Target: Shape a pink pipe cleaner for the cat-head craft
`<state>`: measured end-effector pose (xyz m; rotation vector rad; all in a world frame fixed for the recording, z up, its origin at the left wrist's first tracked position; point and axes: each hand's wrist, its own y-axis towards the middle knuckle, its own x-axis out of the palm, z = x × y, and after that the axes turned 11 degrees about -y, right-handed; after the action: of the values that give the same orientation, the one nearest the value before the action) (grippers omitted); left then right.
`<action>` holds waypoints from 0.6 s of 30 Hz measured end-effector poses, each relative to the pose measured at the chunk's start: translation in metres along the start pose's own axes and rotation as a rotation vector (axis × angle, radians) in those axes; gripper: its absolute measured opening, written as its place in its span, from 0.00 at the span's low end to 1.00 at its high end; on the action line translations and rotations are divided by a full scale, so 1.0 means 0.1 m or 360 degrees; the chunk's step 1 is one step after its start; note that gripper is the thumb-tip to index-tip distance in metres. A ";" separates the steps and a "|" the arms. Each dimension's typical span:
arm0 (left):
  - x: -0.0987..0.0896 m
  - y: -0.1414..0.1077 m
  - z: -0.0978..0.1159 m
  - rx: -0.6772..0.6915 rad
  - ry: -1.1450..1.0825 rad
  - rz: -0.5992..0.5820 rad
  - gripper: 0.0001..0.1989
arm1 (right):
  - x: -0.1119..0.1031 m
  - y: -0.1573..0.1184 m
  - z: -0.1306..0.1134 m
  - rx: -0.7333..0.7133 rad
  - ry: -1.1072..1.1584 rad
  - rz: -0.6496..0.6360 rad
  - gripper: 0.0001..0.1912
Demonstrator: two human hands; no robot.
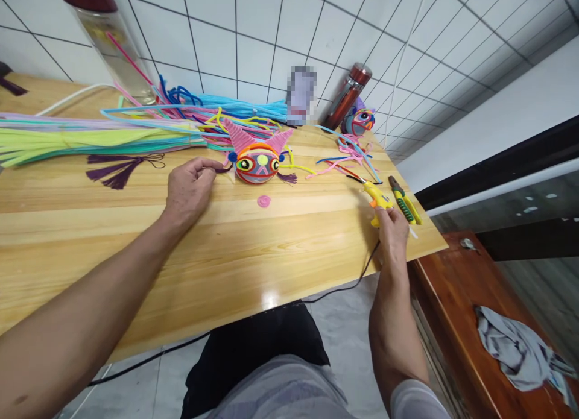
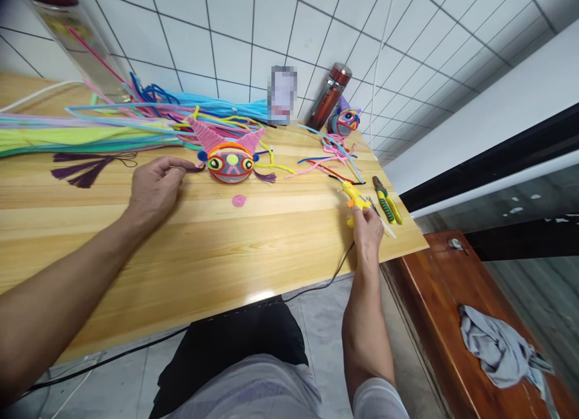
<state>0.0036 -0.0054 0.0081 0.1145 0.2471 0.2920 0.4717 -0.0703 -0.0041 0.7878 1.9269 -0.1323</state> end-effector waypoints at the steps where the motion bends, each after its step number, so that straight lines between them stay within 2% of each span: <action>1: 0.00 0.00 0.00 -0.0014 0.0011 0.0006 0.21 | 0.02 0.01 -0.05 0.0030 -0.0050 -0.0019 0.20; 8: 0.00 0.00 -0.03 -0.0013 0.0031 0.0018 0.21 | 0.12 0.06 -0.36 -0.0042 -0.0405 -0.0206 0.22; 18: -0.01 0.01 -0.03 0.0025 0.0034 0.0002 0.21 | 0.19 0.01 -0.40 -0.0020 -0.0549 -0.0251 0.26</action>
<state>0.0022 -0.0046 0.0057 0.1271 0.2708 0.2930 0.4362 -0.0444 -0.0004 0.5617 1.6572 -0.3305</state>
